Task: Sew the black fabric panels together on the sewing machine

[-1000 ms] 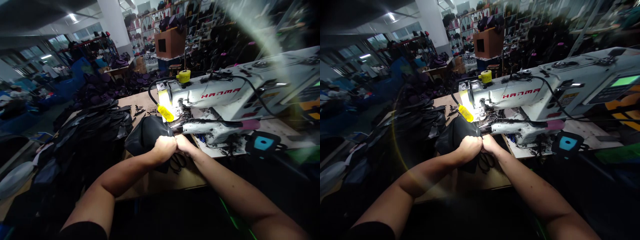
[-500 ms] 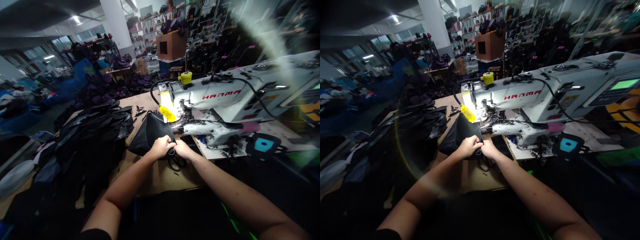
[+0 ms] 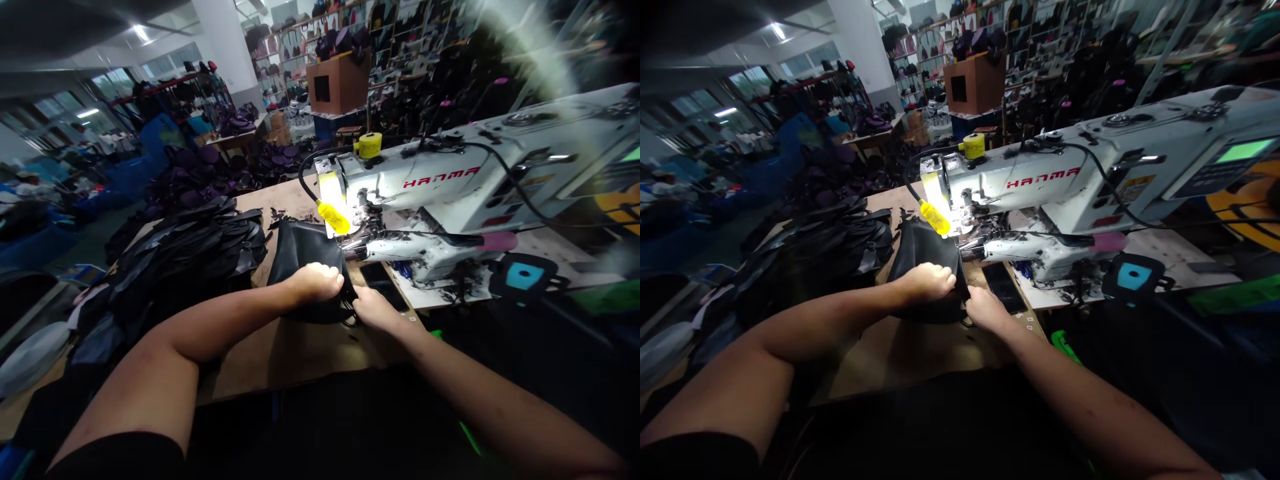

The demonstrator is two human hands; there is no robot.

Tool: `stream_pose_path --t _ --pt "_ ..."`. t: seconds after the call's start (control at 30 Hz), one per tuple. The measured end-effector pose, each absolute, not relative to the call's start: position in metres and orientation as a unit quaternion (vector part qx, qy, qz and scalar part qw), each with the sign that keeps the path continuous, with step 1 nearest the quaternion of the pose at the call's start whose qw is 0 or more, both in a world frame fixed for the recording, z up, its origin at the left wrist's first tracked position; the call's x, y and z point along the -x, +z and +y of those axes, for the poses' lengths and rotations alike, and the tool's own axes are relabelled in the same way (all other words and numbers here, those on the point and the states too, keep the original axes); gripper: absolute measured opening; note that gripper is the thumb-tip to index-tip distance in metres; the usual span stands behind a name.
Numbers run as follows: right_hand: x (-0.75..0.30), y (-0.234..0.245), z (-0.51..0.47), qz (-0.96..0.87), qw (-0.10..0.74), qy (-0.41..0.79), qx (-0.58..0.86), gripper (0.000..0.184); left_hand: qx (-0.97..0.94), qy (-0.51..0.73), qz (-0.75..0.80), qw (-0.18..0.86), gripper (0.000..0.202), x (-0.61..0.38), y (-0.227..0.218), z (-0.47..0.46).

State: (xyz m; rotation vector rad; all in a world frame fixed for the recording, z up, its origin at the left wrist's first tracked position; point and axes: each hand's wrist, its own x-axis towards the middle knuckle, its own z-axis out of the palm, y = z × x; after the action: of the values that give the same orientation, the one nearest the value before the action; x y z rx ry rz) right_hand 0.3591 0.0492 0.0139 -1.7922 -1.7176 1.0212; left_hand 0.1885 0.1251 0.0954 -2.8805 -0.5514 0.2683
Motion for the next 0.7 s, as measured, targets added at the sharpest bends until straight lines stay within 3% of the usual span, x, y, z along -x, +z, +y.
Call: stream_pose_path --t 0.23,0.57,0.7 --pt "-0.362 0.024 0.046 -0.433 0.305 0.59 0.609 0.017 0.957 0.074 -0.276 0.057 0.022 -0.201 0.077 0.103" --pt "-0.365 0.018 0.096 -0.522 0.315 0.493 0.62 0.018 0.928 0.011 -0.368 0.051 0.021 -0.226 0.061 0.128" --pt "-0.365 0.024 0.114 -0.594 0.32 0.394 0.624 0.017 0.92 -0.028 -0.389 0.045 0.027 -0.221 0.048 0.138"
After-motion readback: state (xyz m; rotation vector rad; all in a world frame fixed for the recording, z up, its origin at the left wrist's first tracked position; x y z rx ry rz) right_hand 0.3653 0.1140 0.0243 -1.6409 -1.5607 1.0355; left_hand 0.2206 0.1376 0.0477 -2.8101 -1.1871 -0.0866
